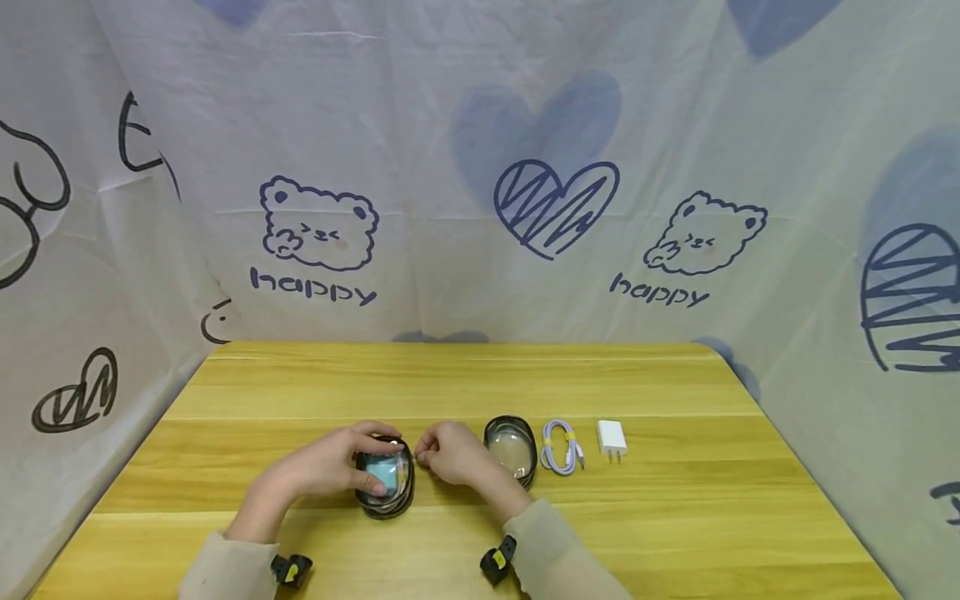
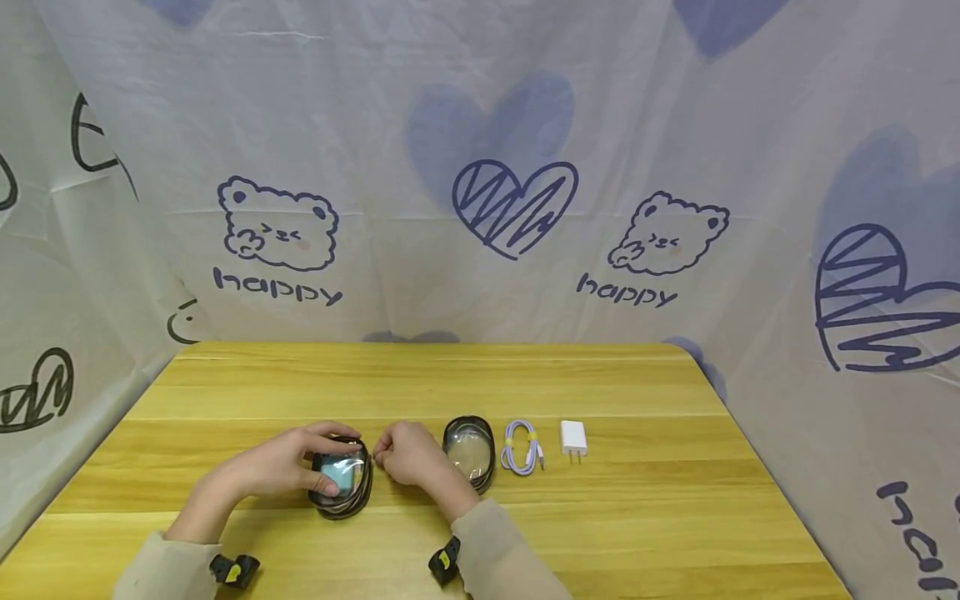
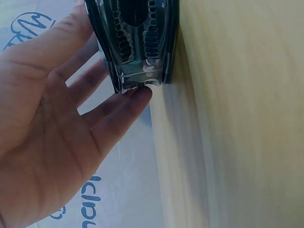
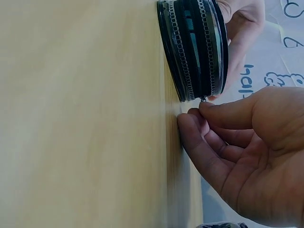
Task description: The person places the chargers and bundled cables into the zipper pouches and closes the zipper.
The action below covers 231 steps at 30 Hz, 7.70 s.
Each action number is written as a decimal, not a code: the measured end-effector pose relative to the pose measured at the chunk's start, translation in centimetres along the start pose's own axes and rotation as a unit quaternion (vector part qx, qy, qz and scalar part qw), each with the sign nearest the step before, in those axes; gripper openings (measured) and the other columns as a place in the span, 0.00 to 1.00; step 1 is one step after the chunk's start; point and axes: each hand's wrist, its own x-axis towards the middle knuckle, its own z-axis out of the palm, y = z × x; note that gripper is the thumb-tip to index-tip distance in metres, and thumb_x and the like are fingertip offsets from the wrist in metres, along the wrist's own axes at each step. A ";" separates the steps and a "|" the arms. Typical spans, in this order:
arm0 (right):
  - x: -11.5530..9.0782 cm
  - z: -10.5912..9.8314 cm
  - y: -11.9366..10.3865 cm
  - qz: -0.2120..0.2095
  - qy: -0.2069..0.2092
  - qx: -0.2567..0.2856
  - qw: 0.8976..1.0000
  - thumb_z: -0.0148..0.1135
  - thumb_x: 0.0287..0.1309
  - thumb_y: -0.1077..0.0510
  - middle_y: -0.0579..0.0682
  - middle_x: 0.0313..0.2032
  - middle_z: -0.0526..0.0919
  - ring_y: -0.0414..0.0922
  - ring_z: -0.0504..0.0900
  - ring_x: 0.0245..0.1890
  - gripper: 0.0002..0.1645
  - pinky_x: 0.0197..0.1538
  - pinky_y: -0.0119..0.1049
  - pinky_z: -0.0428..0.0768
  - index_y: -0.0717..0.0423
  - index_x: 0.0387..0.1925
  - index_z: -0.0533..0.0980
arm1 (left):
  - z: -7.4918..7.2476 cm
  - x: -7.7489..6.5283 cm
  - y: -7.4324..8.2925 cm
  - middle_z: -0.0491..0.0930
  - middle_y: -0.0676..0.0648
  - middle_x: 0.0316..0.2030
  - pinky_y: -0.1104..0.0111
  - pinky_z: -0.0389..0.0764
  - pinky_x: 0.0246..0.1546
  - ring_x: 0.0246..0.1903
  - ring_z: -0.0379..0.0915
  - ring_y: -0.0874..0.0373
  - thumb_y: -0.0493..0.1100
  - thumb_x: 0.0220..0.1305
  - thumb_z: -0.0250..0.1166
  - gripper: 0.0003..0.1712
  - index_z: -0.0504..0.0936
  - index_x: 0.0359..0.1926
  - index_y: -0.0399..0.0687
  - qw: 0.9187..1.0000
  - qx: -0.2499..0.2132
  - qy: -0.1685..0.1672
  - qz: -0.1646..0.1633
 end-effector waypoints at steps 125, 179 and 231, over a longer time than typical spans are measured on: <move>-0.1 -1.1 0.2 0.000 -0.074 0.033 0.997 0.61 0.58 0.65 0.52 0.23 0.81 0.43 0.80 0.21 0.04 0.24 0.30 0.78 0.58 0.28 0.80 | 0.1 0.2 0.7 0.73 0.52 0.54 0.54 0.73 0.53 0.53 0.70 0.53 0.54 0.46 0.74 0.36 0.79 0.56 0.45 0.999 0.017 0.024 -0.024; -0.3 -0.5 -0.3 -0.010 -0.039 -0.005 0.999 0.58 0.60 0.64 0.45 0.20 0.78 0.38 0.76 0.18 0.06 0.24 0.28 0.75 0.55 0.27 0.78 | -0.1 0.1 0.7 0.77 0.56 0.47 0.58 0.77 0.48 0.45 0.73 0.58 0.54 0.49 0.73 0.27 0.82 0.51 0.53 0.999 0.035 0.033 -0.021; 0.1 -0.1 0.1 -0.042 0.001 -0.022 0.999 0.58 0.61 0.63 0.43 0.22 0.79 0.33 0.73 0.21 0.08 0.29 0.26 0.73 0.52 0.28 0.80 | 0.1 0.3 0.9 0.77 0.55 0.46 0.64 0.77 0.42 0.42 0.73 0.60 0.58 0.51 0.71 0.28 0.80 0.51 0.53 0.996 0.055 0.046 -0.049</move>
